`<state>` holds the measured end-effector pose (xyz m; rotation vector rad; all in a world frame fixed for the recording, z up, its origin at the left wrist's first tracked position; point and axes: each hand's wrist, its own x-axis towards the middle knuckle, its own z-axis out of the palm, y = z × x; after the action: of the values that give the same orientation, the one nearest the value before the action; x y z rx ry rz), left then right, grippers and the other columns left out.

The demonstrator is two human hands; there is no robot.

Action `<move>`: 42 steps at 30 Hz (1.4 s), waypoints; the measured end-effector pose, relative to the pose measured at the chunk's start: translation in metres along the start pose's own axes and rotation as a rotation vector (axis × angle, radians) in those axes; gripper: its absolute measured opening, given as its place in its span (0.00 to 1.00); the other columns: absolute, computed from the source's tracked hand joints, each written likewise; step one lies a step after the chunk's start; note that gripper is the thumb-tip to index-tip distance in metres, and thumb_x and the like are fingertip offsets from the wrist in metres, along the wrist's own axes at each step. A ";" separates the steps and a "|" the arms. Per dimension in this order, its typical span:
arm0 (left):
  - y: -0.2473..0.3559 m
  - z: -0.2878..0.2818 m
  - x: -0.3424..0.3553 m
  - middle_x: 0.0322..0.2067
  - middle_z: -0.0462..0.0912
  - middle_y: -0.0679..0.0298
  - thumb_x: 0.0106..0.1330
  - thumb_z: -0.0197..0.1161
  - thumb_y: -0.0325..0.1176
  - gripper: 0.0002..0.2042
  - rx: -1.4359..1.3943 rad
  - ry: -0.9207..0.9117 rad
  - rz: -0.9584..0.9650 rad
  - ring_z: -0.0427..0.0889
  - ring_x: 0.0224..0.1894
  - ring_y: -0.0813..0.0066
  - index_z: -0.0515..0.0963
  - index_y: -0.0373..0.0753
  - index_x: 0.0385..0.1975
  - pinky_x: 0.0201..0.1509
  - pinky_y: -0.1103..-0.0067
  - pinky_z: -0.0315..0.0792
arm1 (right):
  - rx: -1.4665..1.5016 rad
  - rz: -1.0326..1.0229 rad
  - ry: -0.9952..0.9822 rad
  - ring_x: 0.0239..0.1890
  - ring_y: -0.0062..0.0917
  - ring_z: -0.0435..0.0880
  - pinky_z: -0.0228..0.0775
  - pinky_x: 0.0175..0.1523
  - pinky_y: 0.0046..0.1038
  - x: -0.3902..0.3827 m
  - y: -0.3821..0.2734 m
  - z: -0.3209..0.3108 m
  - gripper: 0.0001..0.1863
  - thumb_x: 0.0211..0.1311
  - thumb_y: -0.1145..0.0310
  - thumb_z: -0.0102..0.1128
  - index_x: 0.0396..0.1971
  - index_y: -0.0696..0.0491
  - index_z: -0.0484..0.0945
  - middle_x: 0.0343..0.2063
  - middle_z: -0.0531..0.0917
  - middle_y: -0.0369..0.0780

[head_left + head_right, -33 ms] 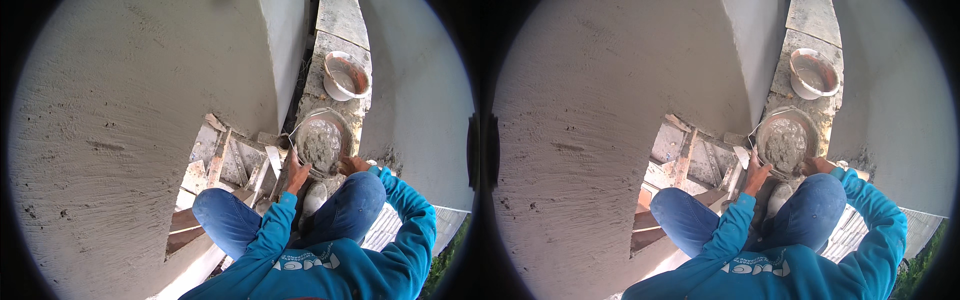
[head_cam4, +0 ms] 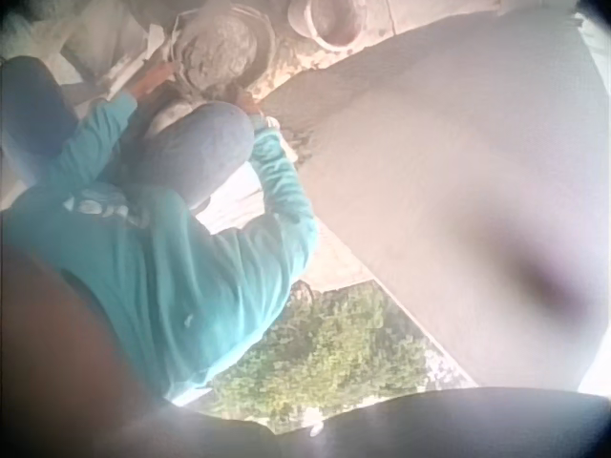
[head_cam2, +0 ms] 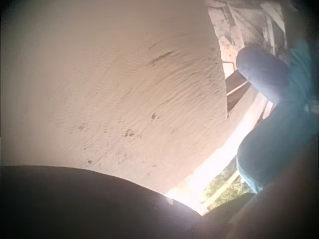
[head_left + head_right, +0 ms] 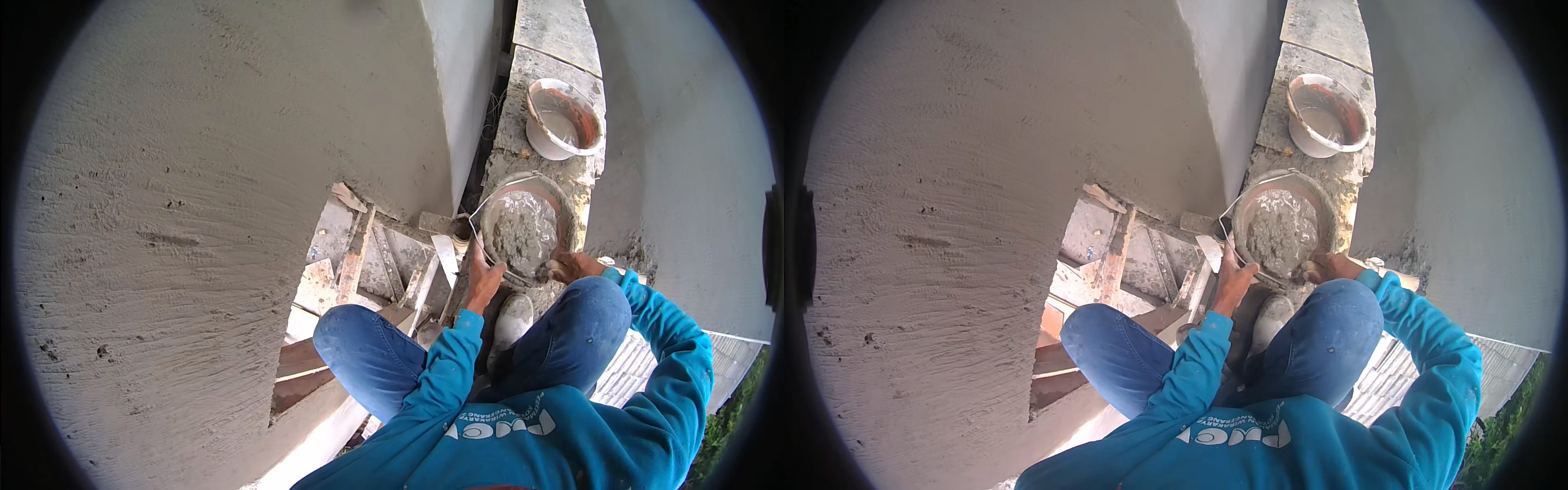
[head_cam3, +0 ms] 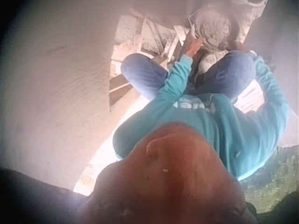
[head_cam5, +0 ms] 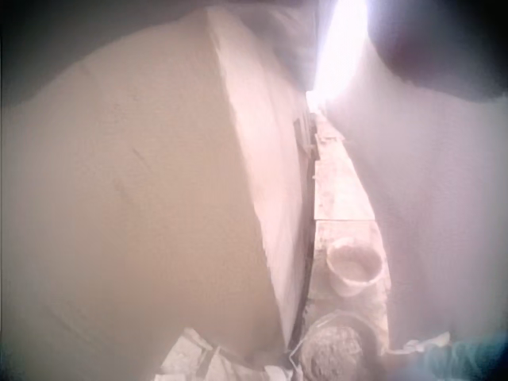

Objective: The person scoops wet cement from a bucket using a trowel and applies it to a vertical wall surface. They repeatedly smooth the applied cement with the trowel to create an even finish on the wall.

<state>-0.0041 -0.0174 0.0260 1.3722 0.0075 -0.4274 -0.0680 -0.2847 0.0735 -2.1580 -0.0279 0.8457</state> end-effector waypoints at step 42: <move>0.053 -0.002 0.016 0.61 0.69 0.50 0.52 0.51 0.17 0.43 -0.246 -0.044 -0.256 0.77 0.57 0.58 0.47 0.42 0.73 0.47 0.66 0.83 | -0.812 0.169 0.146 0.36 0.44 0.83 0.75 0.43 0.42 -0.002 -0.081 -0.036 0.22 0.62 0.56 0.60 0.54 0.50 0.74 0.29 0.83 0.50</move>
<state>0.0271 -0.0136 0.0720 1.1227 0.1959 -0.6493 -0.0282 -0.2543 0.1469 -3.0146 -0.1363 0.8575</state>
